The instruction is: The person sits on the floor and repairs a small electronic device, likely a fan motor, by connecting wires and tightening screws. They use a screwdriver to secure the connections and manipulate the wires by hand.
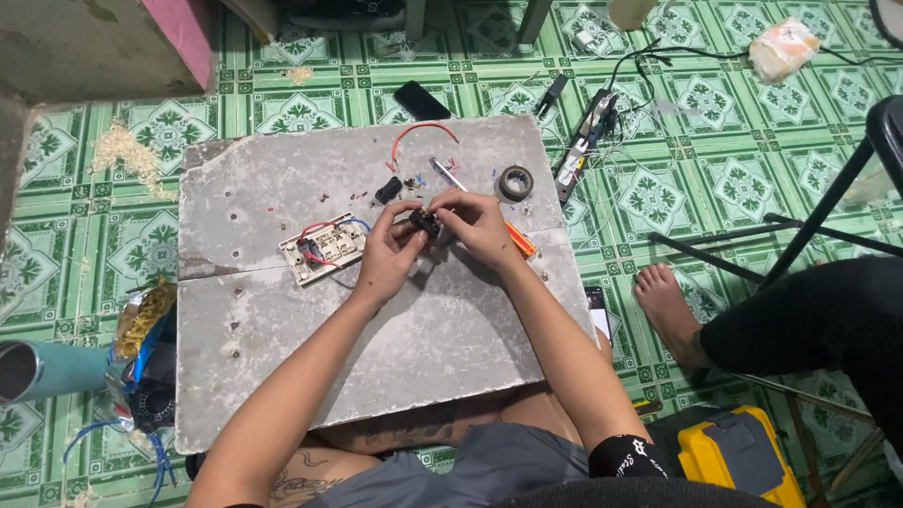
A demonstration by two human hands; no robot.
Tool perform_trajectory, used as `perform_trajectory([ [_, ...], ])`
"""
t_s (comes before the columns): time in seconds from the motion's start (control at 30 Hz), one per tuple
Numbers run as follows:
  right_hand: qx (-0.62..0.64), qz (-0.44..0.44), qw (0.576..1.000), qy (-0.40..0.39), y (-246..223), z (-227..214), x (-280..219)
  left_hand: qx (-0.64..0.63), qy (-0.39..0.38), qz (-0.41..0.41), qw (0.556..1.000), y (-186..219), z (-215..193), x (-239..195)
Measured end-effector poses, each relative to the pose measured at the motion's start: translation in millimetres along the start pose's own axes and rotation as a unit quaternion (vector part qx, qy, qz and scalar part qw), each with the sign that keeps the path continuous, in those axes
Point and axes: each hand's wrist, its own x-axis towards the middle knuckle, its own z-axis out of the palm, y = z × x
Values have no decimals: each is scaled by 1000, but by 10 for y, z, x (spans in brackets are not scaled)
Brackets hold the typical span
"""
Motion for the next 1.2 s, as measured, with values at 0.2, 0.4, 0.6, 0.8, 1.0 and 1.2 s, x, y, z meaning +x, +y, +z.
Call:
perform_trajectory([
  [0.2, -83, -45, 995, -32, -126, 28, 5, -13, 0, 13, 1000, 101, 33, -37],
  [0.4, -91, -46, 995, -16, -183, 35, 3, 1, -12, 12, 1000, 101, 24, -47],
  [0.6, -128, -90, 988, -7, -137, 33, 11, 16, -14, 16, 1000, 211, 57, -73],
  [0.8, -126, -71, 989, -25, -158, 41, -6, 16, -16, 11, 1000, 203, 47, -82],
  [1.0, -87, -24, 996, -27, -113, 71, -34, 11, -16, 14, 1000, 231, 41, -82],
  [1.2, 15, 27, 999, -27, -153, -3, -23, -48, -7, 17, 999, 193, 47, -52],
])
